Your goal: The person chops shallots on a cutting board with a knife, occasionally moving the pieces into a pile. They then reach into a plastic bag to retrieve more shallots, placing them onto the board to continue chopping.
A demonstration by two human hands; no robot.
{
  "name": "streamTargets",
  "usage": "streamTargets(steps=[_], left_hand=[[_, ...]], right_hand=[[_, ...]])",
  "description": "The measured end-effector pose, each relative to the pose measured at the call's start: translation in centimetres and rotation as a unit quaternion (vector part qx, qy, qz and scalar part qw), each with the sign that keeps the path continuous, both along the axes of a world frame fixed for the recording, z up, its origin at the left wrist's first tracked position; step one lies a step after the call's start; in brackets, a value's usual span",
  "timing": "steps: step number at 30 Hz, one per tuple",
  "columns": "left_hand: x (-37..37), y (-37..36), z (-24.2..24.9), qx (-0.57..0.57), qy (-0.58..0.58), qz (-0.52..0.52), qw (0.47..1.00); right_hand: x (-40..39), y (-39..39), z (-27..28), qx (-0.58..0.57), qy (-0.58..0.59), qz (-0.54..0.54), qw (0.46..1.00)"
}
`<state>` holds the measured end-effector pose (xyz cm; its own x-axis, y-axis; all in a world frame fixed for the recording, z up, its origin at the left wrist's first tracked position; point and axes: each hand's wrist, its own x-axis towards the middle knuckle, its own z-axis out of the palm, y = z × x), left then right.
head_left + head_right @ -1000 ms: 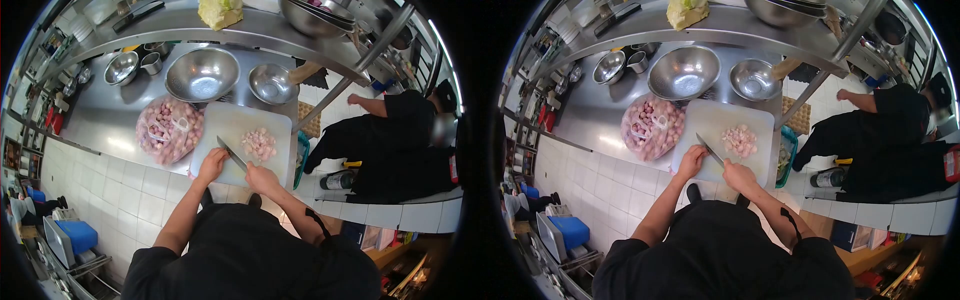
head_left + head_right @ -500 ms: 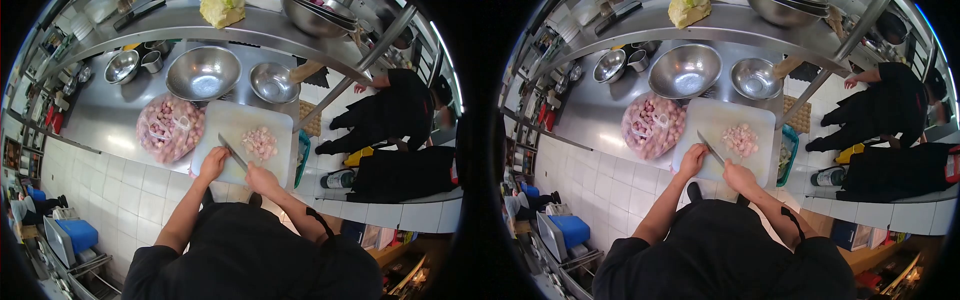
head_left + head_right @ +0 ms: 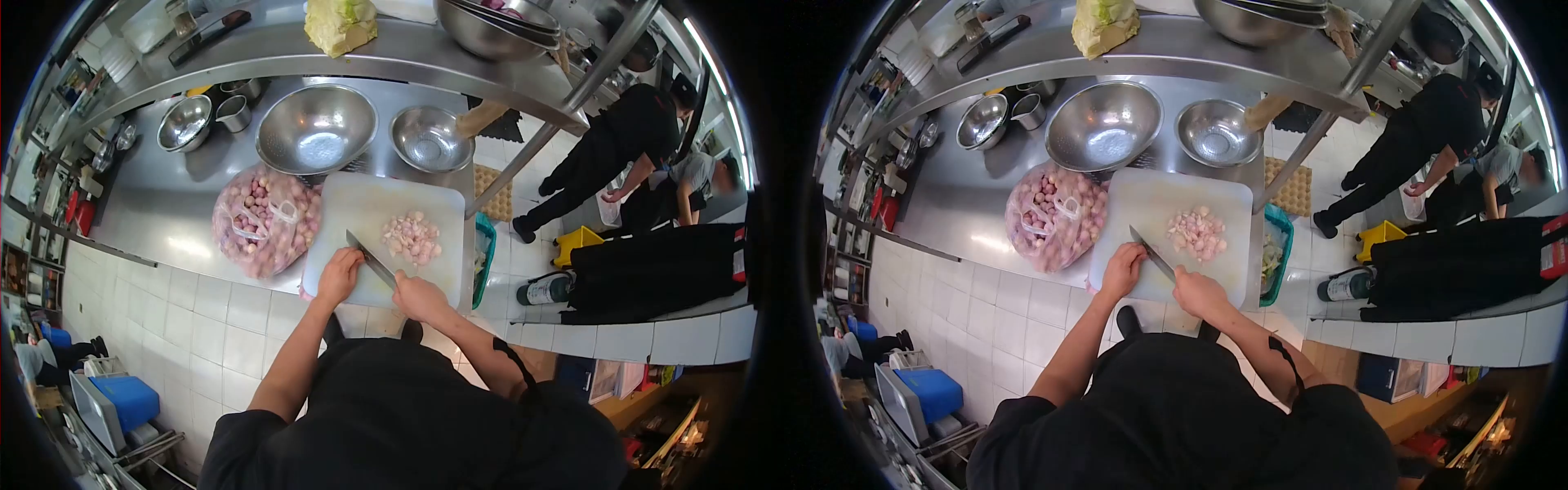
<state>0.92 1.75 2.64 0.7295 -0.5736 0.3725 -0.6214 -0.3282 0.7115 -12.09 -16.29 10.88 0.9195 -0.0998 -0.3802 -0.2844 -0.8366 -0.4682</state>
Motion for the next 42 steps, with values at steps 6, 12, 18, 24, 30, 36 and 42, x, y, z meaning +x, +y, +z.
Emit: streamTargets(steps=[6, 12, 18, 24, 30, 36, 42], left_hand=[[0.2, 0.2, 0.0, 0.014, 0.005, -0.014, 1.000], [0.1, 0.2, -0.3, 0.005, -0.015, -0.012, 1.000], [0.2, 0.1, -0.8, 0.009, -0.011, -0.007, 1.000], [0.1, 0.1, -3.3, 0.050, -0.073, 0.009, 0.996], [0.2, -0.9, -0.6, 0.049, -0.067, -0.043, 0.996], [1.5, -0.8, 0.0, 0.074, -0.025, -0.069, 0.995], [2.5, -1.0, 0.8, 0.115, -0.011, -0.086, 0.990]], right_hand=[[-0.2, 0.4, -0.4, 0.006, -0.027, -0.017, 0.999], [-0.4, 0.3, -1.0, 0.019, -0.018, -0.021, 0.999], [-0.5, 0.2, -1.3, 0.054, 0.007, -0.032, 0.998], [-1.4, -1.5, -6.0, 0.081, -0.038, 0.007, 0.996], [-2.6, -3.6, -3.0, 0.037, -0.042, -0.039, 0.998], [-1.9, -2.5, -3.9, 0.036, -0.009, 0.003, 0.999], [-1.2, -0.5, -2.1, 0.113, 0.000, -0.051, 0.992]])
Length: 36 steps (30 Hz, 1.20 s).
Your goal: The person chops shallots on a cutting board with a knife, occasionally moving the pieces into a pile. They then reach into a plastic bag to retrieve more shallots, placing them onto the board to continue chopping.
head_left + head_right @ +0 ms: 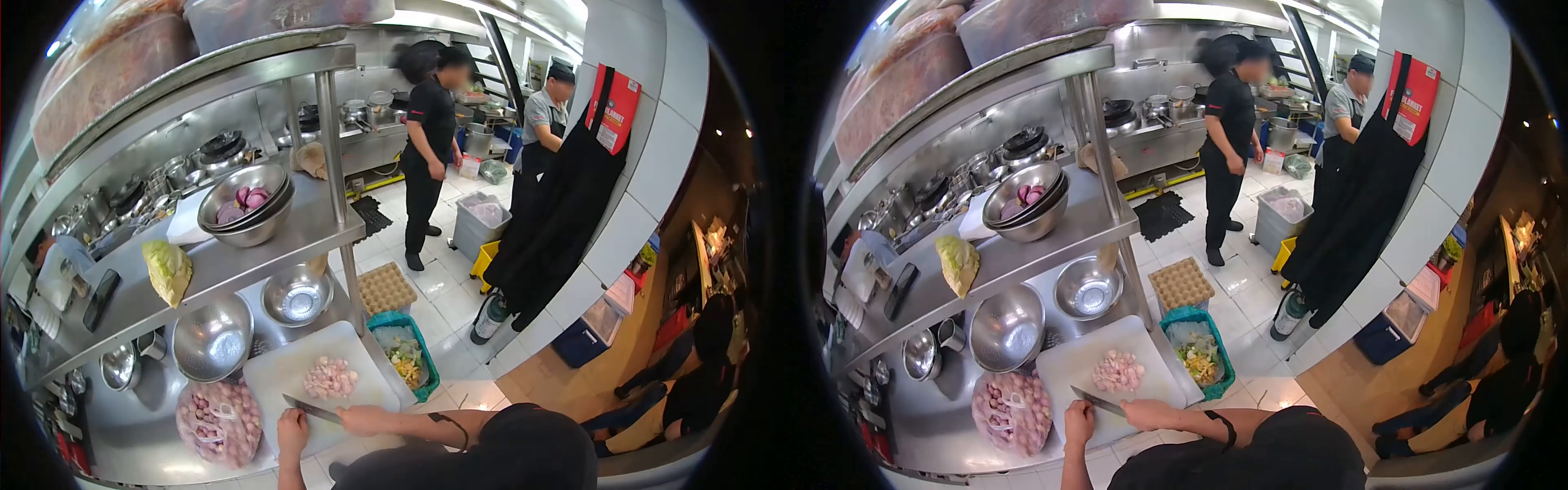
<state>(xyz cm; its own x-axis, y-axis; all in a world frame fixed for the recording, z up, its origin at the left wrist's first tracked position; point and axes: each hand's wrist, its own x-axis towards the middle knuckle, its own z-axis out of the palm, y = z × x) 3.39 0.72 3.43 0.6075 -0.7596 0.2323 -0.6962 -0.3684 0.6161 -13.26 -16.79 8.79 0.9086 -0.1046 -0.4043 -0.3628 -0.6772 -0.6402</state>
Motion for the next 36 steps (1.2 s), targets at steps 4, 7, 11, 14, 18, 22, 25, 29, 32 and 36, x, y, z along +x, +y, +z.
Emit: streamTargets(steps=[4, 7, 11, 14, 18, 22, 25, 29, 32, 36], left_hand=[[0.3, 0.4, -0.2, 0.010, 0.006, -0.015, 1.000], [0.6, 0.2, 0.0, 0.011, 0.001, -0.021, 1.000], [0.6, 0.0, 0.5, 0.020, -0.008, -0.026, 0.999], [0.6, 0.1, 0.5, 0.008, 0.008, -0.034, 0.999], [1.0, 0.1, 0.7, 0.019, 0.003, -0.044, 0.999], [1.0, 0.1, 0.6, 0.015, -0.002, -0.049, 0.999], [0.7, 0.1, 0.9, 0.019, 0.011, -0.042, 0.999], [0.9, 0.1, 0.9, 0.042, 0.022, -0.041, 0.998], [0.8, 0.1, 0.9, 0.027, -0.003, -0.050, 0.998], [0.7, 0.3, 0.9, 0.019, 0.013, -0.050, 0.999]], right_hand=[[0.1, 0.3, -1.6, 0.011, -0.009, 0.000, 1.000], [0.6, 0.1, -2.6, 0.030, -0.029, -0.016, 0.999], [0.6, 0.0, -3.0, 0.025, -0.042, -0.013, 0.999], [0.7, 0.6, -4.6, 0.043, -0.052, -0.020, 0.998], [0.8, -0.1, -3.4, 0.041, -0.057, -0.011, 0.997], [1.3, 0.6, -5.0, 0.043, -0.117, -0.008, 0.992], [1.3, 0.5, -4.2, 0.078, -0.020, -0.041, 0.996], [1.3, 0.2, -4.4, 0.079, -0.034, -0.034, 0.996], [1.1, 1.0, -5.4, 0.092, -0.021, -0.049, 0.994], [1.2, 0.3, -4.2, 0.086, -0.033, -0.041, 0.995]])
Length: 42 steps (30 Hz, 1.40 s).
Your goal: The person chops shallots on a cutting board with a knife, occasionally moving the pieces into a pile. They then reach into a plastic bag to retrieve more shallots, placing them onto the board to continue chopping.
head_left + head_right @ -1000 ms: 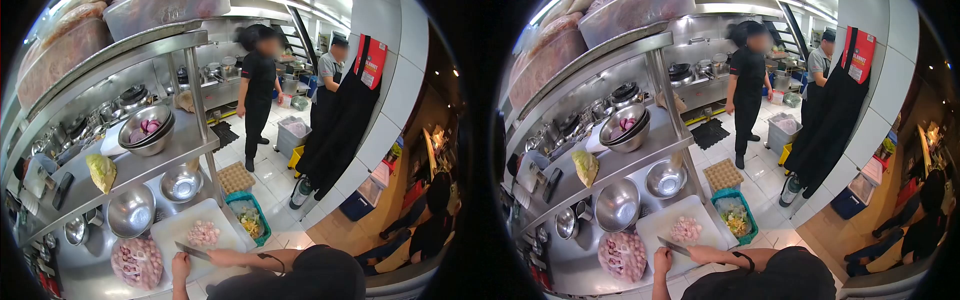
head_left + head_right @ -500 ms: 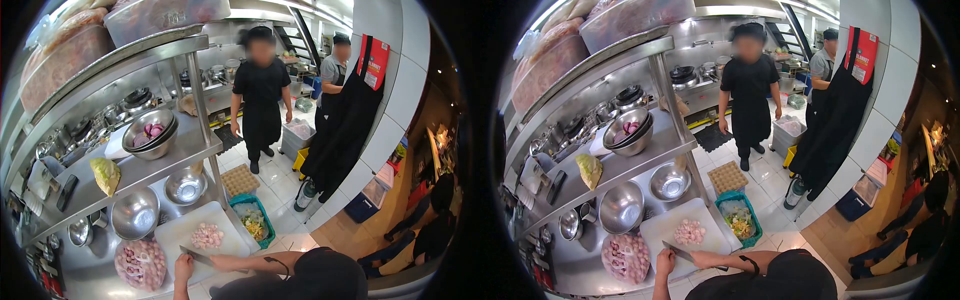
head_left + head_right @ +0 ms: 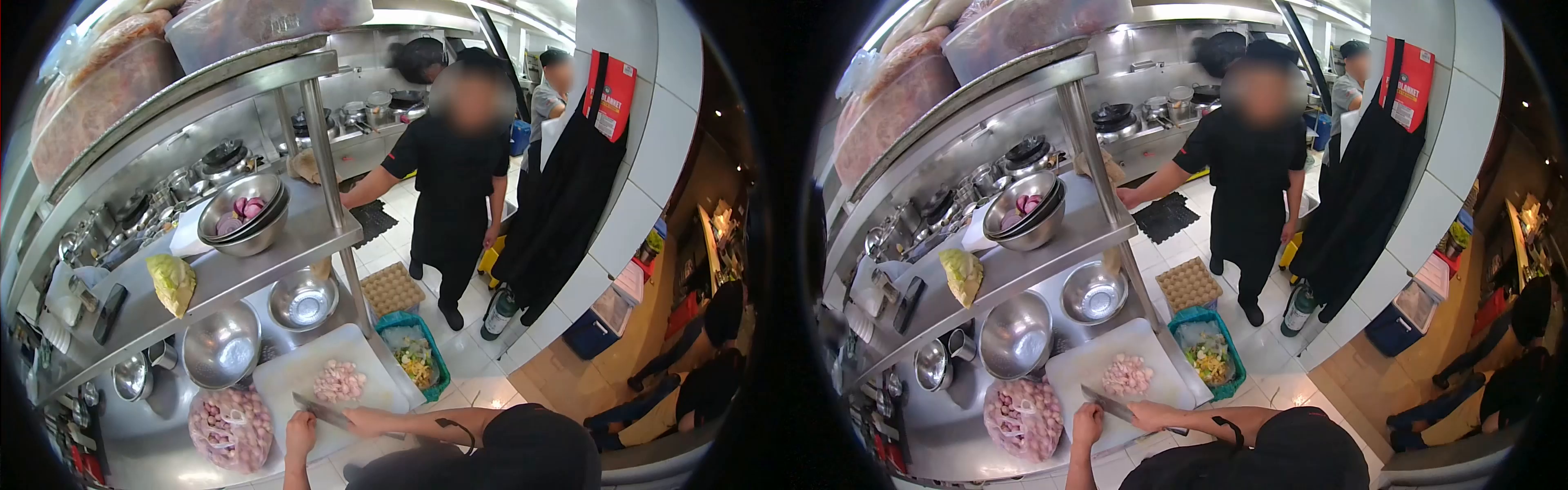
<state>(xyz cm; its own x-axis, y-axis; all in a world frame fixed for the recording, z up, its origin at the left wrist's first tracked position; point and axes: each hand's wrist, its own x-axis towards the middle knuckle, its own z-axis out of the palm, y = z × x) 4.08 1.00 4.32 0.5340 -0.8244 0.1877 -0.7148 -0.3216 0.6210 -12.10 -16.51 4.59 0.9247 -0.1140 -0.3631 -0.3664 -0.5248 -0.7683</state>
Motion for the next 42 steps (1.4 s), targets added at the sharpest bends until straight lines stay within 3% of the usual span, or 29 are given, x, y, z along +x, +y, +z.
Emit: streamTargets(steps=[4, 9, 12, 14, 16, 18, 19, 21, 22, 24, 28, 30, 33, 35, 38, 39, 40, 41, 42], left_hand=[[-0.2, -0.2, 0.3, -0.008, -0.002, -0.001, 1.000], [-0.2, 0.8, 0.0, 0.012, 0.014, 0.019, 1.000], [0.2, -0.1, -1.1, 0.042, 0.007, 0.002, 0.999], [-0.2, 0.0, -1.3, 0.043, -0.036, -0.012, 0.998], [1.0, -0.1, -2.7, 0.086, -0.049, -0.063, 0.993], [0.4, -0.3, -3.4, 0.073, 0.014, -0.002, 0.997], [0.9, -0.4, -5.5, 0.048, -0.024, -0.002, 0.999], [-0.3, -0.3, -1.4, 0.031, 0.019, 0.025, 0.999], [-0.4, -0.4, -1.5, 0.035, 0.024, 0.039, 0.998], [-0.5, -0.3, -1.5, 0.029, 0.029, 0.057, 0.998], [-0.6, -1.1, -2.7, 0.023, 0.026, 0.088, 0.996], [-0.6, -1.4, -3.9, 0.010, 0.009, 0.095, 0.995], [-0.2, -1.4, -4.3, 0.008, -0.009, 0.090, 0.996], [-0.1, -1.1, -4.3, 0.034, -0.028, 0.065, 0.997], [0.1, -0.1, -3.4, -0.040, -0.008, 0.039, 0.998], [0.3, -0.2, -3.0, 0.035, -0.003, 0.019, 0.999], [0.0, -0.1, -3.9, 0.036, -0.002, 0.040, 0.999], [0.4, -0.1, -4.8, 0.002, 0.005, 0.025, 1.000], [0.4, 0.1, -1.9, 0.069, 0.006, 0.013, 0.997]], right_hand=[[-0.1, 0.6, -0.8, -0.009, 0.013, 0.029, 0.999], [-0.3, 0.8, -0.1, 0.044, 0.030, -0.019, 0.998], [0.1, -0.9, 1.3, 0.003, 0.010, 0.043, 0.999], [-0.2, -0.8, -1.6, -0.029, -0.057, 0.045, 0.997], [-0.2, -0.7, -0.7, -0.041, 0.005, 0.022, 0.999], [0.2, -2.0, -4.0, -0.063, 0.012, 0.055, 0.996], [0.2, -1.0, -0.8, -0.060, -0.007, 0.031, 0.998], [-0.8, -1.2, -0.8, -0.061, -0.108, 0.026, 0.992], [-0.9, -0.6, 0.6, -0.062, -0.099, 0.067, 0.991], [-0.7, 0.4, 3.4, -0.004, -0.056, 0.016, 0.998], [0.1, -1.9, 1.0, 0.014, -0.003, 0.013, 1.000], [0.2, -1.7, 1.1, -0.028, -0.090, 0.066, 0.993], [-0.2, -0.1, 3.0, -0.091, -0.088, 0.060, 0.990], [0.9, -1.5, 1.0, -0.088, -0.089, 0.074, 0.989], [0.6, 0.0, 3.0, -0.137, -0.044, 0.081, 0.986], [0.1, 0.5, 1.8, -0.144, -0.021, 0.046, 0.988], [-0.3, 0.7, 0.3, -0.124, -0.069, 0.032, 0.989], [-0.2, 0.5, 1.2, -0.132, -0.050, 0.041, 0.989], [0.2, 0.6, 3.8, -0.123, -0.020, 0.045, 0.991]])
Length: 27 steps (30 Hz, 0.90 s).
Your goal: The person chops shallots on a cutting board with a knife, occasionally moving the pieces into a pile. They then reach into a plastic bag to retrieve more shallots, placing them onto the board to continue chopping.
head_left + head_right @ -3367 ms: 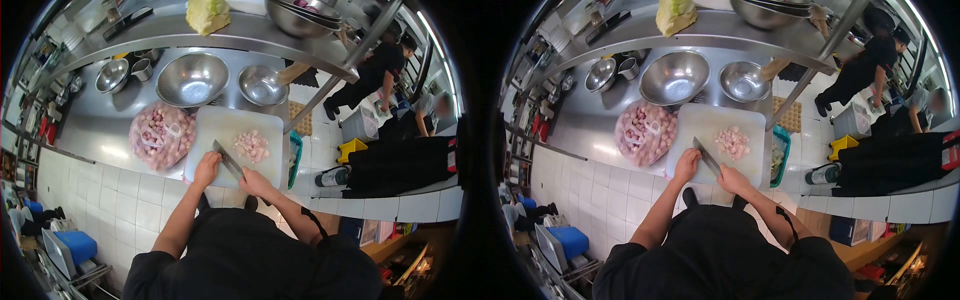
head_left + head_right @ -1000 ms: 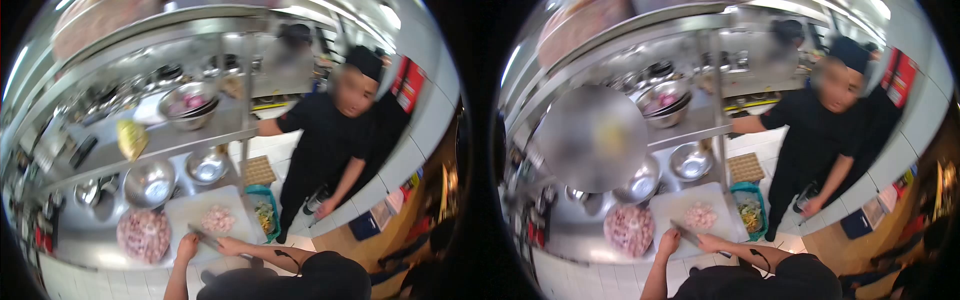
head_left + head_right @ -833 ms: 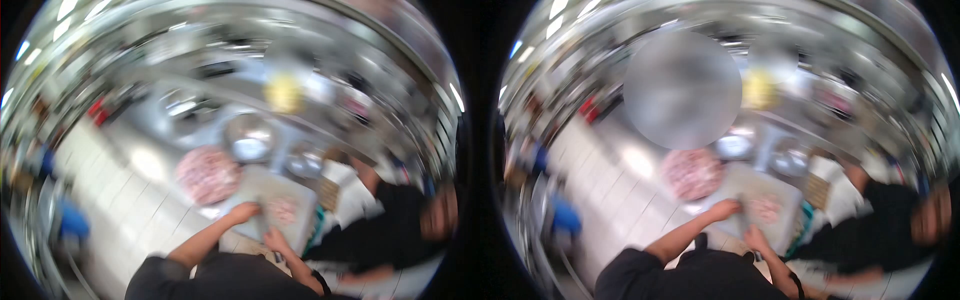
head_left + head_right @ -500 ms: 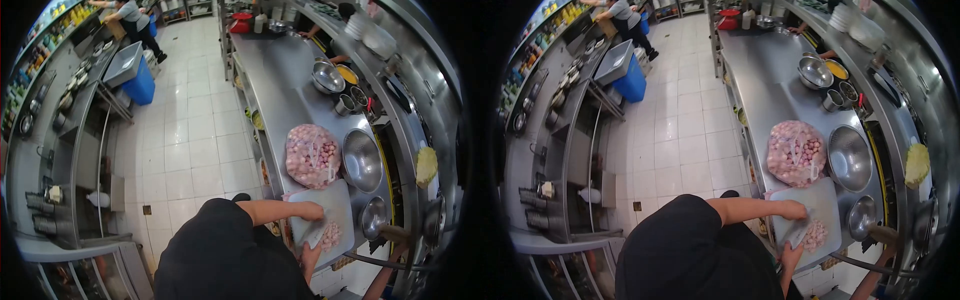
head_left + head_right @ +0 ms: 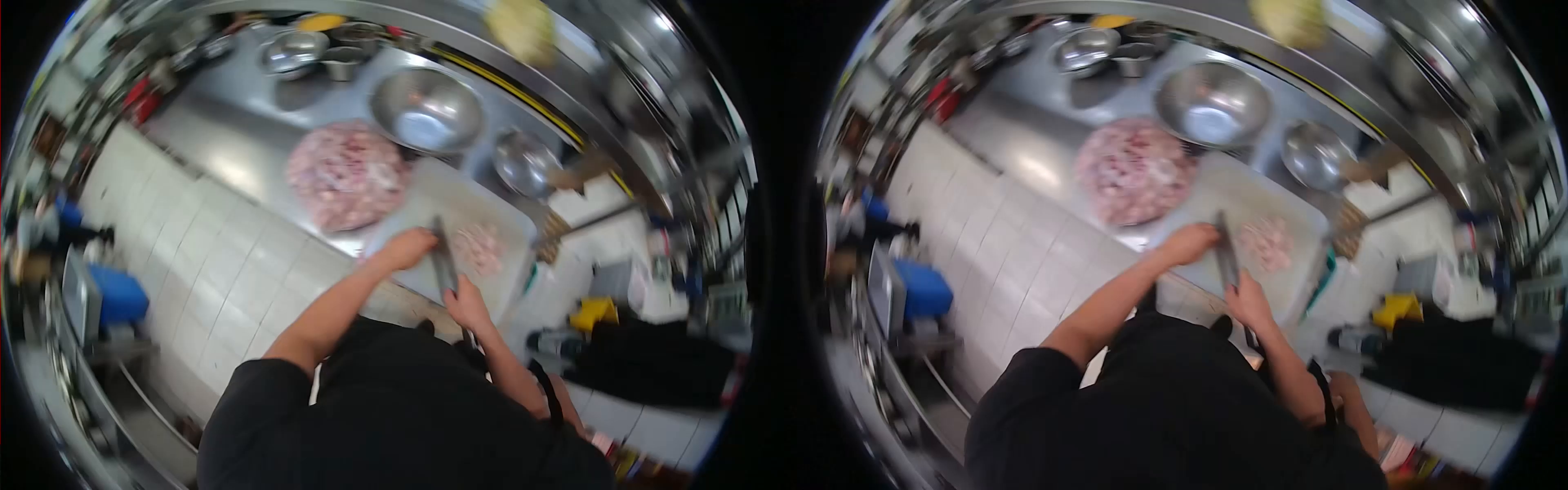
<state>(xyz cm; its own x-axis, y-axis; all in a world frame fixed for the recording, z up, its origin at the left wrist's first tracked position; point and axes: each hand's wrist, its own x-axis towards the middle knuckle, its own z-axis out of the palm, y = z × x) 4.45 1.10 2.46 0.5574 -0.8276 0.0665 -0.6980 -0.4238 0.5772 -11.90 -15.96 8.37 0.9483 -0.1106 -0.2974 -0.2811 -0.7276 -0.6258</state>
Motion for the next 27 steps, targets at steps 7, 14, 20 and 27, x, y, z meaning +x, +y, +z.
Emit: streamTargets(steps=[7, 14, 20, 27], left_hand=[[-1.0, 0.5, 1.2, -0.043, 0.017, 0.013, 0.999], [-1.1, 0.6, 1.8, -0.071, 0.010, 0.028, 0.997], [-0.4, -0.6, 2.3, 0.028, 0.063, 0.051, 0.996], [-0.8, 1.8, 1.5, -0.061, -0.029, 0.015, 0.998]], right_hand=[[-0.7, 0.7, 1.0, 0.031, 0.045, -0.053, 0.997], [-0.6, -1.5, 4.0, 0.127, 0.154, -0.051, 0.979], [-2.9, -3.7, -0.1, -0.002, 0.003, -0.063, 0.998], [-2.2, 0.8, 1.8, -0.053, 0.044, -0.018, 0.997]])
